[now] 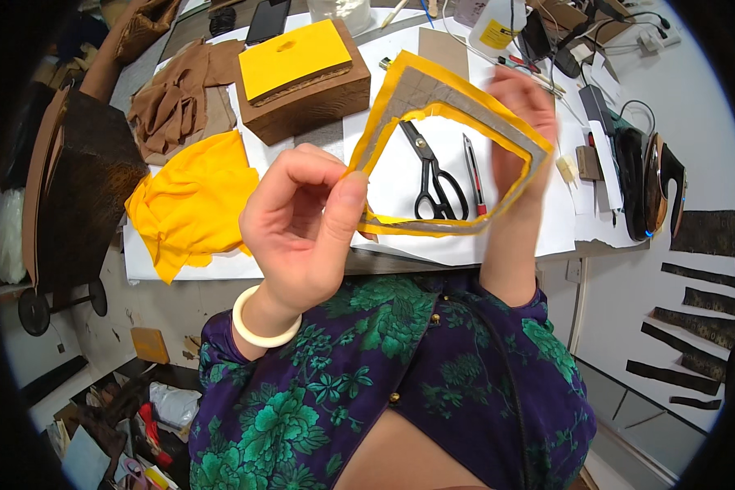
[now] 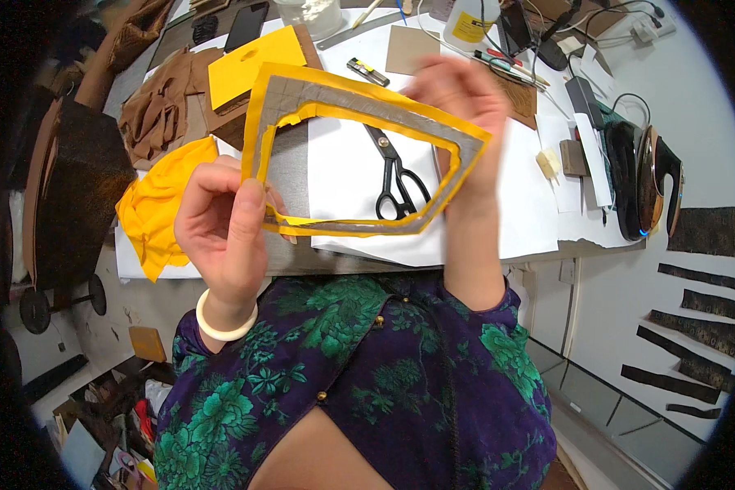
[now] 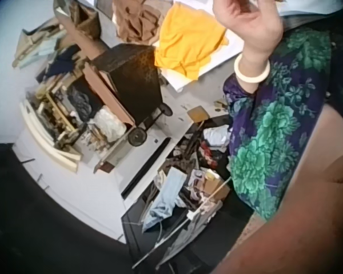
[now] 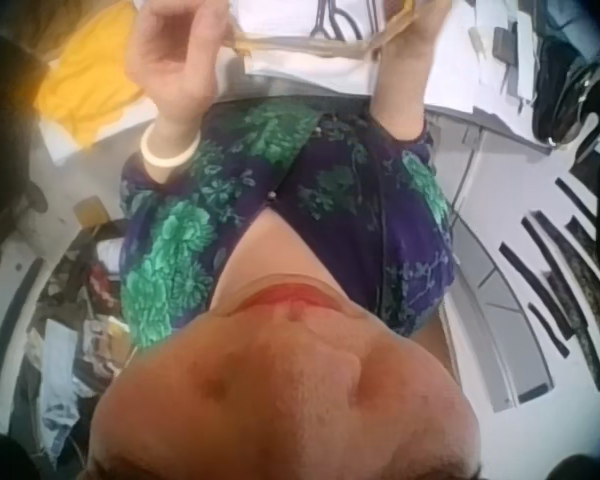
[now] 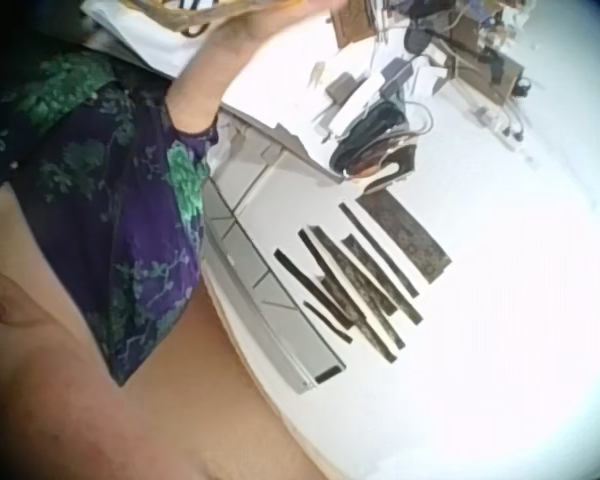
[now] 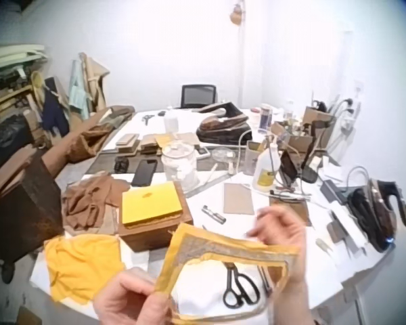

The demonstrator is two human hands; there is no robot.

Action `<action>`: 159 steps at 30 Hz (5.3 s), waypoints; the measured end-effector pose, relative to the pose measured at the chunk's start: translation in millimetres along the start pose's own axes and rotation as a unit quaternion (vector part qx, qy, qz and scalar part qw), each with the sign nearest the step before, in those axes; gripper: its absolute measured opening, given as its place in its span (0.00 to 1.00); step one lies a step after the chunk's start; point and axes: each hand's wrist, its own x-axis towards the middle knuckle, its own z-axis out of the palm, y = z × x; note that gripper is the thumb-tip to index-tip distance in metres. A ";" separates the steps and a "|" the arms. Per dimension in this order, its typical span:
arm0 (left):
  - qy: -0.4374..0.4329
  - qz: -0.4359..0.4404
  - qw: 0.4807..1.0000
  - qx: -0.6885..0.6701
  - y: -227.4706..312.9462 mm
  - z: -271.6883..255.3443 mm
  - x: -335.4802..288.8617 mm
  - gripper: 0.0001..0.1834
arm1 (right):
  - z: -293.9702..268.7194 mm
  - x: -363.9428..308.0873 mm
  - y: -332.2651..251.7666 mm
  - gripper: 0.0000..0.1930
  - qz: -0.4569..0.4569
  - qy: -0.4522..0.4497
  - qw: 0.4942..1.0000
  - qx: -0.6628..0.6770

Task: The person uses shears to cut a yellow fabric piece along a gray template outline, then uses a brush to sweep the cut edges and inspects the resulting frame.

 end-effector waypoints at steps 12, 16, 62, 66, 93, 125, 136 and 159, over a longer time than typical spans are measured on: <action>0.013 0.166 0.964 0.207 -0.7 3.2 0.5 0.06 | 68.8 -8.9 -53.5 0.26 -0.388 -0.185 0.778 -0.457; 0.014 0.166 0.963 0.214 0.4 3.0 -0.3 0.06 | 66.8 -9.2 -44.1 0.24 -0.394 -0.163 0.784 -0.451; -0.039 -0.114 0.990 -0.071 7.7 -7.3 28.7 0.11 | 65.6 -22.2 -28.3 0.12 0.171 -0.174 0.960 -0.141; -0.088 -0.133 0.987 -0.014 13.6 -10.6 44.1 0.09 | 63.9 -17.9 -35.6 0.11 0.241 -0.222 0.931 -0.161; -0.019 -0.085 0.994 -0.070 5.8 5.2 27.5 0.06 | 65.9 -27.9 -17.0 0.11 0.146 -0.152 0.977 -0.019; -0.027 -0.060 0.997 -0.048 4.5 1.7 20.5 0.04 | 68.5 -28.2 -1.2 0.11 0.144 -0.125 0.980 0.060; 0.008 -0.129 0.982 -0.141 1.6 -4.6 20.1 0.06 | 67.2 -25.1 4.4 0.10 0.087 -0.141 0.985 0.056; 0.035 -0.153 0.980 -0.125 -1.2 -10.5 20.2 0.05 | 71.1 -20.2 -2.9 0.08 0.261 -0.165 0.951 -0.007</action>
